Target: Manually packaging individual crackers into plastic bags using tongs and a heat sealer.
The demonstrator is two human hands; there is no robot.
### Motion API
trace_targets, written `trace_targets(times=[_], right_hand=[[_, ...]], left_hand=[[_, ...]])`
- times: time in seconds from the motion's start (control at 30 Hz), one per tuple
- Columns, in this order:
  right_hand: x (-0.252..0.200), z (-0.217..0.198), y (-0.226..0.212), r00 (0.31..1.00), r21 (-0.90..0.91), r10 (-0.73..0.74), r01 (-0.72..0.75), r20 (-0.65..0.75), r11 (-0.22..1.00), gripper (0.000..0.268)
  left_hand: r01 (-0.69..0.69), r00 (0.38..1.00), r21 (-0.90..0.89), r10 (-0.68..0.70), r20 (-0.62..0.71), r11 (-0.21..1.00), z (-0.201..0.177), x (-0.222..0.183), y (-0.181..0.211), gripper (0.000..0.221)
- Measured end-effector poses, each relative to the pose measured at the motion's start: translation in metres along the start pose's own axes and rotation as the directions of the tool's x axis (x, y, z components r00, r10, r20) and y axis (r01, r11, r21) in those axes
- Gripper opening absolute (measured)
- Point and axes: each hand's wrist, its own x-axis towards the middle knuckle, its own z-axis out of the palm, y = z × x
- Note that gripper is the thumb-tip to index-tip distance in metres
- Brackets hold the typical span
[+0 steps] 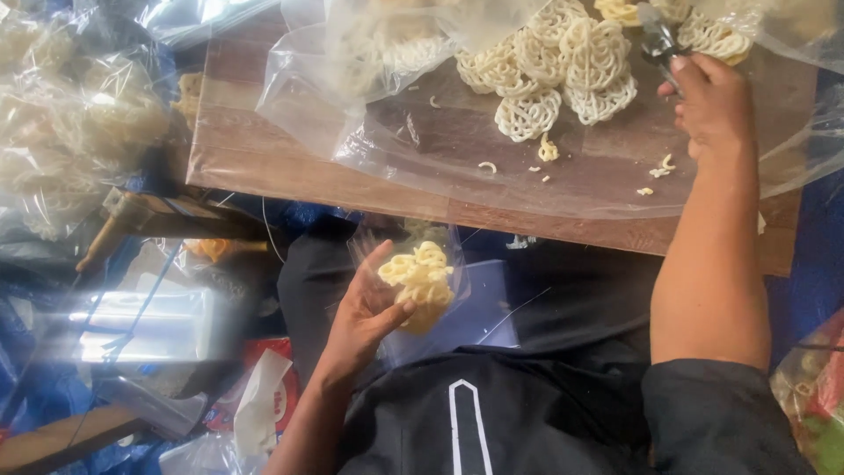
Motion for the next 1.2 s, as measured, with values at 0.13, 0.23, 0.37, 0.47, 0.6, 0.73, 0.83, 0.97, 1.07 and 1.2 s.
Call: trace_targets(times=[0.13, 0.23, 0.37, 0.47, 0.6, 0.73, 0.83, 0.97, 1.07, 1.2], right_hand=[[-0.014, -0.036, 0.025, 0.997, -0.068, -0.062, 0.059, -0.048, 0.996, 0.020], [-0.038, -0.063, 0.032, 0.997, -0.085, -0.080, 0.082, 0.022, 0.993, 0.019], [-0.069, -0.092, 0.060, 0.969, 0.018, -0.159, 0.159, 0.189, 0.987, 0.038], [-0.092, -0.107, 0.081, 0.951, 0.089, -0.132, 0.111, 0.279, 0.990, 0.048], [-0.146, -0.101, 0.031, 0.880, 0.030, -0.267, 0.278, 0.393, 0.960, 0.049], [-0.171, -0.091, -0.037, 0.750, -0.203, -0.359, 0.542, 0.556, 0.816, 0.043], [-0.184, -0.086, -0.059, 0.690, -0.246, -0.370, 0.621, 0.622, 0.745, 0.045], [-0.194, -0.081, -0.076, 0.663, -0.359, -0.292, 0.663, 0.690, 0.657, 0.048], [-0.191, -0.077, -0.079, 0.567, -0.341, -0.229, 0.719, 0.791, 0.605, 0.052], [-0.203, -0.059, -0.099, 0.520, -0.332, -0.134, 0.701, 0.844, 0.631, 0.052]], left_hand=[[0.045, 0.997, -0.038, -0.042, 0.065, 0.998, 0.000, 0.006, 0.000, 0.095], [0.021, 0.992, 0.048, -0.027, 0.123, 0.999, 0.003, 0.011, 0.003, 0.091], [-0.031, 0.992, 0.321, -0.011, 0.129, 0.947, 0.008, 0.013, 0.014, 0.083], [-0.033, 0.993, 0.461, -0.023, 0.116, 0.887, 0.010, 0.015, 0.020, 0.081], [-0.014, 0.987, 0.420, -0.054, 0.150, 0.907, 0.016, 0.017, 0.029, 0.079], [0.022, 0.980, 0.591, -0.135, 0.148, 0.806, 0.014, 0.017, 0.043, 0.080], [-0.015, 0.963, 0.663, -0.168, 0.212, 0.749, 0.007, 0.012, 0.048, 0.082], [-0.003, 0.951, 0.672, -0.205, 0.231, 0.741, -0.001, 0.006, 0.054, 0.086], [0.025, 0.934, 0.688, -0.262, 0.242, 0.725, -0.008, 0.006, 0.055, 0.083], [0.056, 0.906, 0.668, -0.320, 0.279, 0.742, -0.017, 0.005, 0.045, 0.082]])
